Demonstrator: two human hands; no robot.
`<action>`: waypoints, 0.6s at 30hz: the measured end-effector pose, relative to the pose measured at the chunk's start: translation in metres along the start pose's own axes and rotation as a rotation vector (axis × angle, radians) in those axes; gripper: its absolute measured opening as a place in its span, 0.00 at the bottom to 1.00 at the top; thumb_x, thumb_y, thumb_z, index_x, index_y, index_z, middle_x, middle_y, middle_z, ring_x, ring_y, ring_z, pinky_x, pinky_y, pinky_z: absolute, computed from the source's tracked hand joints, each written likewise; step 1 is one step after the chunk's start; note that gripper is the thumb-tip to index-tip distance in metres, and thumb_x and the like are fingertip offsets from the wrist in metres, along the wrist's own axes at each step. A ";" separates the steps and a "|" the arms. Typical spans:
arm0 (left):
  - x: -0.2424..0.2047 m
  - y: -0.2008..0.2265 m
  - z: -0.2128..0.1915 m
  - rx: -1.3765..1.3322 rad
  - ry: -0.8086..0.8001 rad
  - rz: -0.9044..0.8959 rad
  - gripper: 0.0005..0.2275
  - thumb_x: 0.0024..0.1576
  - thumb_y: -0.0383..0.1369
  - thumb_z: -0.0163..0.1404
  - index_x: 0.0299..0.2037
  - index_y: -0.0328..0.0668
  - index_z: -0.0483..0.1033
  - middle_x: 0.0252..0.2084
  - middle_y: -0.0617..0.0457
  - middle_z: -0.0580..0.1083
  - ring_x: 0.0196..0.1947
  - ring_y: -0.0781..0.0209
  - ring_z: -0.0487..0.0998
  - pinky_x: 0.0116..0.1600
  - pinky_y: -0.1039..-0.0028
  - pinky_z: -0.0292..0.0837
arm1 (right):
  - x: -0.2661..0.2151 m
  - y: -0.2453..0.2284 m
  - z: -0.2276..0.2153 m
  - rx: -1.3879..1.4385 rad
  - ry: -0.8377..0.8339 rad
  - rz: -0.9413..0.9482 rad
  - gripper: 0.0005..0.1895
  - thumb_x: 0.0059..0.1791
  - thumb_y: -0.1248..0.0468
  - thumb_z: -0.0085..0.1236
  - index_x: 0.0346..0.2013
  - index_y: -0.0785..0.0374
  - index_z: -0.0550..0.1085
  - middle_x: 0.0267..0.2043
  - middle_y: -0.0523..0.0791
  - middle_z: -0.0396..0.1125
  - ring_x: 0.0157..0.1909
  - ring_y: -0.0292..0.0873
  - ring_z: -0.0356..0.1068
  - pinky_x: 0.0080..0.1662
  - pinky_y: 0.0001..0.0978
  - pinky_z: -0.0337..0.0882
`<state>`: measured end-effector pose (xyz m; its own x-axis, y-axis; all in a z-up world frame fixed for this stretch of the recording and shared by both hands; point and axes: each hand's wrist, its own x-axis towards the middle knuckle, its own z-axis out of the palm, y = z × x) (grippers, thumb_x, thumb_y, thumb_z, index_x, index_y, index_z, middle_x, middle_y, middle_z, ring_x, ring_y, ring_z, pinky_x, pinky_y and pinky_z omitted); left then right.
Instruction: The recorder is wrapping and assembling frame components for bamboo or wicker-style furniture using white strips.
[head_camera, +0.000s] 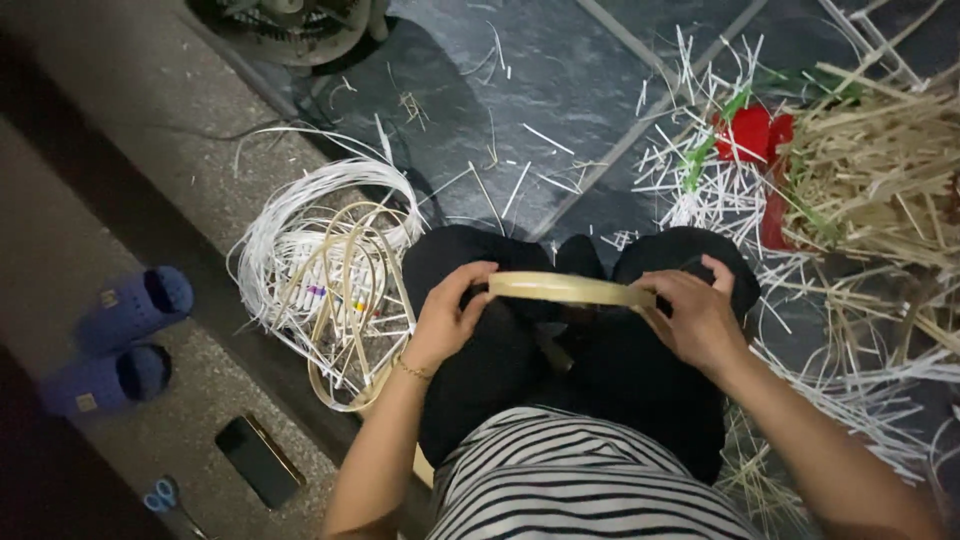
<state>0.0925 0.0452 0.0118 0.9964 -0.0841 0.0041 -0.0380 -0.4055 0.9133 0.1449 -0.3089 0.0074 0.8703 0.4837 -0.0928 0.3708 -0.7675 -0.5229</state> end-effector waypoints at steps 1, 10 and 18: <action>0.001 0.007 -0.003 0.005 0.007 -0.001 0.16 0.57 0.21 0.54 0.55 0.39 0.74 0.52 0.45 0.77 0.50 0.51 0.81 0.56 0.69 0.75 | 0.004 0.000 -0.001 0.002 0.000 -0.008 0.15 0.45 0.59 0.65 0.47 0.50 0.77 0.47 0.40 0.75 0.54 0.42 0.73 0.69 0.57 0.48; 0.001 0.045 -0.003 0.156 -0.074 -0.008 0.22 0.55 0.20 0.53 0.62 0.39 0.71 0.55 0.41 0.74 0.56 0.45 0.77 0.59 0.66 0.73 | 0.031 -0.014 -0.052 0.401 -0.291 0.055 0.34 0.40 0.57 0.66 0.61 0.50 0.71 0.64 0.45 0.66 0.63 0.47 0.66 0.65 0.50 0.55; -0.001 0.054 0.027 0.415 0.206 0.134 0.23 0.56 0.23 0.56 0.63 0.34 0.69 0.53 0.40 0.76 0.51 0.44 0.80 0.55 0.64 0.76 | 0.046 -0.012 -0.037 0.931 -0.510 0.112 0.12 0.49 0.59 0.60 0.43 0.63 0.79 0.36 0.41 0.70 0.39 0.34 0.68 0.44 0.28 0.70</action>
<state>0.0873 -0.0015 0.0503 0.9733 0.0041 0.2296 -0.1525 -0.7361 0.6595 0.1921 -0.2933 0.0405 0.5655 0.7149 -0.4113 -0.2838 -0.2995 -0.9109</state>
